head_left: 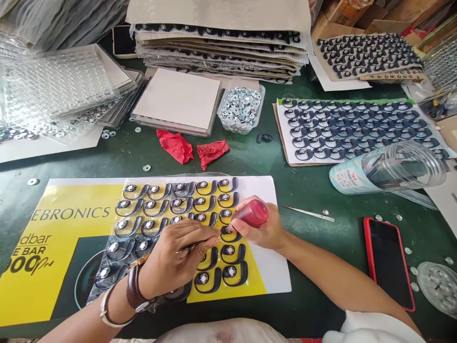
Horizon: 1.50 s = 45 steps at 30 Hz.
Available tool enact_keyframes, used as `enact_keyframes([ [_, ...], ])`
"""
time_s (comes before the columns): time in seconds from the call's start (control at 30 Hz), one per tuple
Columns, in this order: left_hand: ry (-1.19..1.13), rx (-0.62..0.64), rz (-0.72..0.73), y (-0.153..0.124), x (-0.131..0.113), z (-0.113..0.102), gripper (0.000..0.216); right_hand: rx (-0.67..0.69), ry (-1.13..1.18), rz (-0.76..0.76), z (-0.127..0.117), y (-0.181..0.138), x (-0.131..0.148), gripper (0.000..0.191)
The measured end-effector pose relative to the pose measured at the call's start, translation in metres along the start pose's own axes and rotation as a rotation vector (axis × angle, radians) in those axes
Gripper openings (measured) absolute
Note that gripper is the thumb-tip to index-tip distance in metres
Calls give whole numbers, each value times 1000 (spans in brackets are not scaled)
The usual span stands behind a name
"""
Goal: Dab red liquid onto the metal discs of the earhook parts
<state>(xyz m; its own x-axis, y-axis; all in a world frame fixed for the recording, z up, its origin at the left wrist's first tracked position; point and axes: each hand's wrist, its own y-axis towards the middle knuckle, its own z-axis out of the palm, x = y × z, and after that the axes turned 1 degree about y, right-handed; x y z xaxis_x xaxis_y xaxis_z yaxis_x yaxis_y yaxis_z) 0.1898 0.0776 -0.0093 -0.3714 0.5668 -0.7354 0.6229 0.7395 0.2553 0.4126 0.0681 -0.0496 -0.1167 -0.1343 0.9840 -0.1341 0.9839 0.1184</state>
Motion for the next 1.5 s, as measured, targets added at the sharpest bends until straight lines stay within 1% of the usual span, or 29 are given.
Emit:
enact_keyframes([
  [0.07, -12, 2, -20, -1, 0, -1, 16, 22, 49, 29, -2, 0, 2, 22],
  [0.13, -3, -11, 6, -4, 1, -2, 16, 32, 133, 69, -7, 5, 6, 22],
  [0.23, 71, -15, 120, -8, 2, -4, 21, -14, 204, 94, -14, 19, 11, 22],
  [0.37, 300, 33, 325, -5, 4, -8, 27, -107, 115, 41, -14, 38, 6, 27],
  [0.43, 384, 25, 381, 1, 4, -7, 29, -117, 106, 15, -9, 41, -1, 26],
  [0.53, 439, 21, 417, 7, 4, -4, 32, -97, 117, 4, -3, 38, -12, 26],
  [0.63, 483, 35, 438, 9, 2, 1, 35, -60, 106, 9, 0, 33, -18, 26],
  [0.77, 537, 45, 457, 8, -2, 5, 36, -37, 21, -37, -1, 35, -13, 24],
  [0.87, 547, 38, 446, 9, -4, 5, 35, -33, -37, -67, -2, 38, -8, 22],
  [1.0, 518, 23, 421, 11, -4, 4, 34, -36, -57, -76, -2, 38, -8, 21],
  [1.17, 496, 21, 389, 11, -5, 3, 33, -71, -43, -33, -1, 36, -12, 19],
  [1.27, 498, 22, 385, 11, -5, 3, 33, -70, 0, -13, -1, 35, -14, 21],
  [1.33, 502, 23, 384, 11, -5, 3, 33, -94, 18, -4, -2, 35, -16, 22],
  [1.43, 492, 29, 378, 9, -3, 4, 33, -127, -6, 20, -3, 35, -19, 22],
  [1.5, 469, 13, 363, 8, -2, 4, 32, -121, -23, 35, -4, 36, -19, 22],
])
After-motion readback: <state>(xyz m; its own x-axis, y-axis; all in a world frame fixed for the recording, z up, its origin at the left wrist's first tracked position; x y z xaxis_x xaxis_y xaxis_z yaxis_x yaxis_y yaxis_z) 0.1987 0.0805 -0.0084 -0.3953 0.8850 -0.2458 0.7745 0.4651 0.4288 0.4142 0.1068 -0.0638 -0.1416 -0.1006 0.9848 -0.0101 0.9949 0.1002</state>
